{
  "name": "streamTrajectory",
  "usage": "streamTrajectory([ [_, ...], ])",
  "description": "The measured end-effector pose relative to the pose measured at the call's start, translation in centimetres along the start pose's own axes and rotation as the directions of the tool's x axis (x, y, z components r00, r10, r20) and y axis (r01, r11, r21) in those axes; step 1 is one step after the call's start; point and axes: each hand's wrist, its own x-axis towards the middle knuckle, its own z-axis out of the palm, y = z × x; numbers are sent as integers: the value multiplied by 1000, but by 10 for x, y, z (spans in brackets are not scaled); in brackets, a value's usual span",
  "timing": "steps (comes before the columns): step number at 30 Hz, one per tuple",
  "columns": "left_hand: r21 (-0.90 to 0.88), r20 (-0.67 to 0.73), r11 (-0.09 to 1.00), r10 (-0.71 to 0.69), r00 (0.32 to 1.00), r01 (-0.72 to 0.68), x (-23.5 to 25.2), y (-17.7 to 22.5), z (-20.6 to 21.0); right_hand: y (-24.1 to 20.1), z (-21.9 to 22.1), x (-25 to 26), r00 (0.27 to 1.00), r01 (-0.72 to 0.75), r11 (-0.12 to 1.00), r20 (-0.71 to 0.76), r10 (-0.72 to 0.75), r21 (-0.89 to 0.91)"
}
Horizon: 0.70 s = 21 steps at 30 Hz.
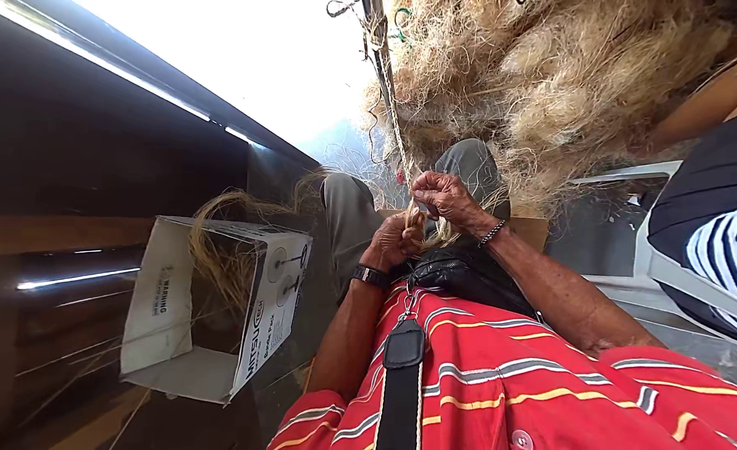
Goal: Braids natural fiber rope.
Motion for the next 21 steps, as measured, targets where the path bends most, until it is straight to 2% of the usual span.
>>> streamTrajectory([
  [2, 29, 10, 999, -43, 999, 42, 2, 3, -1, 0, 1, 5, 999, -32, 999, 12, 32, 38],
  [4, 184, -59, 983, -2, 998, 13, 1, 6, 0, 0, 4, 2, 999, -26, 997, 30, 24, 75],
  [7, 521, -175, 844, 253, 951, -129, -5, 7, 4, 7, 1, -9, 999, 28, 999, 37, -29, 21],
  [10, 697, -138, 675, 457, 878, -242, -16, 4, 13, 6, 2, -14, 998, 55, 998, 6, -55, -44],
  [14, 778, -87, 529, 626, 775, -340, -15, -1, 28, -2, 5, -14, 991, 127, 978, -15, -131, -166],
  [18, 776, -88, 524, 641, 763, -351, -17, 5, 28, -4, 7, -5, 995, 84, 988, -39, -90, -126],
  [21, 785, -173, 547, 644, 745, -291, -16, 9, 27, -4, 8, 0, 999, 2, 1000, -42, -4, -29],
])
